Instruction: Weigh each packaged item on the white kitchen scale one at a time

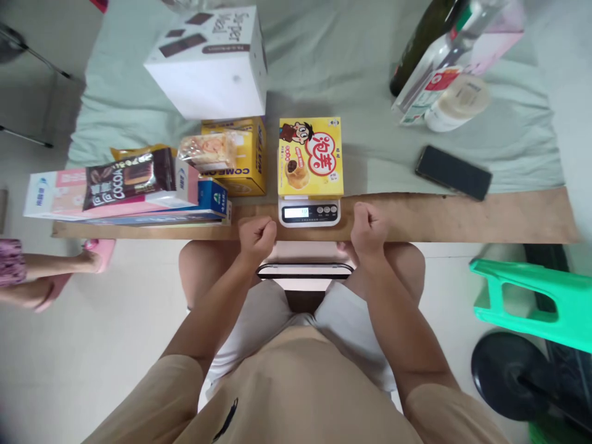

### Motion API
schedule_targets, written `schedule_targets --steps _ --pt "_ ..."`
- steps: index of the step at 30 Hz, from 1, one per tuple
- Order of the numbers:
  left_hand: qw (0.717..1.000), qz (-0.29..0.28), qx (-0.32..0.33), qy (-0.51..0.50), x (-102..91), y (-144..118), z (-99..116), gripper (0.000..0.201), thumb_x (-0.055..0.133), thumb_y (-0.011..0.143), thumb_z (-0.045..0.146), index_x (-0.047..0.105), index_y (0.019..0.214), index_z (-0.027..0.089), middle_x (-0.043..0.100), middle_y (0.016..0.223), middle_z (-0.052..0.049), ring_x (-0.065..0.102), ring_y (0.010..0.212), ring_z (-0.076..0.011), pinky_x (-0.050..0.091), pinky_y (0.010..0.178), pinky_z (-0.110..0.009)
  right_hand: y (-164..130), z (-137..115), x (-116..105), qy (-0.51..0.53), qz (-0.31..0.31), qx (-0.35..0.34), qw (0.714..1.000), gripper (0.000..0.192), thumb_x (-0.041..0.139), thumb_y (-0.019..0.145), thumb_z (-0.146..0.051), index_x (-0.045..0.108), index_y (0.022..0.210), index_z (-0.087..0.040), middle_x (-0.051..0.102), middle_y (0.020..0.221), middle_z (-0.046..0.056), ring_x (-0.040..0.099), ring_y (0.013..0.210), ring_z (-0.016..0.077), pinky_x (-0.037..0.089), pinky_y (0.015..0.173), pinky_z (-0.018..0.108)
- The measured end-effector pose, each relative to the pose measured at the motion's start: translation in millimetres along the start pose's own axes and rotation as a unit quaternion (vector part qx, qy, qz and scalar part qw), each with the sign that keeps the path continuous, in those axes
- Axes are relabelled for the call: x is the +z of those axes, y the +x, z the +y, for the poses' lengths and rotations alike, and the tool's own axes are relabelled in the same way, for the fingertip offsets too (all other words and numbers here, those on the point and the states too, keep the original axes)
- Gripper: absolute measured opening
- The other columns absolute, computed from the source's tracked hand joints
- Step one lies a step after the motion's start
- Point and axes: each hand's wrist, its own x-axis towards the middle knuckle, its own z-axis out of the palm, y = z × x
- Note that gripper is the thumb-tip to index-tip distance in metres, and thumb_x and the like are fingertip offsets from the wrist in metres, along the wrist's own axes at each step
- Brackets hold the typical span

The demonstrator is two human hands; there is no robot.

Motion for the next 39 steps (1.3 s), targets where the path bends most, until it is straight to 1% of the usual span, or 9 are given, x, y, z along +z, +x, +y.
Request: schedule_targets --steps 4,17,23,25,27,29,31,34,39 --pt "1.000 -0.010 -0.012 0.015 4.9 2.2 2.2 0.042 0.049 0.085 0.015 0.027 0.049 0.016 0.027 0.044 0.004 0.026 0.043 -0.0043 0.017 0.051 -0.029 2.2 -1.4 0.3 -0.017 0.016 0.008 1.000 0.053 0.057 0.089 -0.044 0.022 0.056 -0.023 0.020 0.053 -0.002 0.021 0.052 0.0084 0.016 0.049 0.028" --pt "0.998 -0.019 -0.038 0.050 9.0 2.6 0.0 0.042 0.050 0.084 0.022 0.025 0.051 0.017 0.022 0.048 0.004 0.022 0.047 -0.0058 0.016 0.054 -0.029 2.5 -2.3 1.0 -0.070 0.000 -0.005 0.998 0.047 0.051 0.087 -0.041 0.023 0.054 -0.023 0.021 0.051 -0.003 0.022 0.052 0.0077 0.015 0.052 0.028" --pt "0.997 0.025 -0.033 0.061 11.7 -1.4 -3.7 0.042 0.048 0.092 0.025 0.026 0.057 0.018 0.029 0.052 0.003 0.029 0.052 -0.0080 0.022 0.057 -0.029 4.2 5.3 0.2 -0.074 -0.001 -0.029 0.997 0.045 0.049 0.091 -0.040 0.026 0.057 -0.023 0.026 0.053 -0.002 0.028 0.054 0.0099 0.022 0.054 0.028" --pt "0.996 0.059 -0.022 0.068 11.7 -2.2 -1.7 0.034 0.047 0.095 0.031 0.037 0.065 0.019 0.043 0.062 0.001 0.042 0.062 -0.0105 0.033 0.063 -0.028 4.9 8.5 -0.6 -0.071 0.009 -0.053 0.996 0.038 0.049 0.092 -0.042 0.038 0.061 -0.022 0.036 0.057 -0.001 0.036 0.058 0.0118 0.030 0.057 0.028" --pt "0.993 0.086 0.016 0.084 11.9 -2.2 2.9 0.025 0.048 0.097 0.040 0.051 0.083 0.019 0.059 0.084 -0.005 0.057 0.083 -0.0152 0.046 0.078 -0.030 5.1 11.3 -1.1 -0.067 0.024 -0.076 0.995 0.029 0.048 0.092 -0.043 0.052 0.075 -0.020 0.050 0.067 0.001 0.047 0.067 0.0142 0.041 0.065 0.029" --pt "0.988 0.097 0.066 0.102 13.4 -1.4 8.4 0.032 0.048 0.097 0.047 0.056 0.107 0.018 0.062 0.111 -0.012 0.061 0.109 -0.0216 0.051 0.099 -0.039 4.7 12.7 -0.5 -0.060 0.028 -0.089 0.994 0.028 0.048 0.092 -0.044 0.061 0.095 -0.019 0.064 0.088 0.006 0.060 0.083 0.0172 0.051 0.078 0.033" --pt "0.988 0.087 0.083 0.100 17.0 0.0 12.6 0.046 0.046 0.099 0.052 0.053 0.128 0.018 0.057 0.133 -0.017 0.056 0.132 -0.0264 0.045 0.117 -0.047 4.3 12.0 2.2 -0.055 0.009 -0.103 0.993 0.038 0.048 0.093 -0.046 0.061 0.118 -0.020 0.068 0.116 0.011 0.066 0.107 0.0208 0.055 0.096 0.039" --pt "0.997 0.046 0.021 0.054 25.6 3.9 13.7 0.066 0.043 0.100 0.060 0.037 0.152 0.020 0.043 0.158 -0.019 0.040 0.154 -0.0285 0.033 0.130 -0.048 5.8 7.2 10.9 -0.059 -0.034 -0.119 0.990 0.056 0.049 0.094 -0.049 0.051 0.142 -0.020 0.058 0.146 0.014 0.059 0.135 0.0253 0.049 0.118 0.049" --pt "0.991 -0.044 -0.112 -0.050 38.0 14.3 16.5 0.087 0.042 0.096 0.074 0.022 0.164 0.024 0.024 0.175 -0.015 0.022 0.166 -0.0293 0.023 0.138 -0.046 10.7 -3.9 27.0 -0.086 -0.075 -0.090 0.989 0.072 0.052 0.093 -0.055 0.043 0.154 -0.017 0.060 0.147 0.017 0.058 0.138 0.0299 0.049 0.120 0.054"
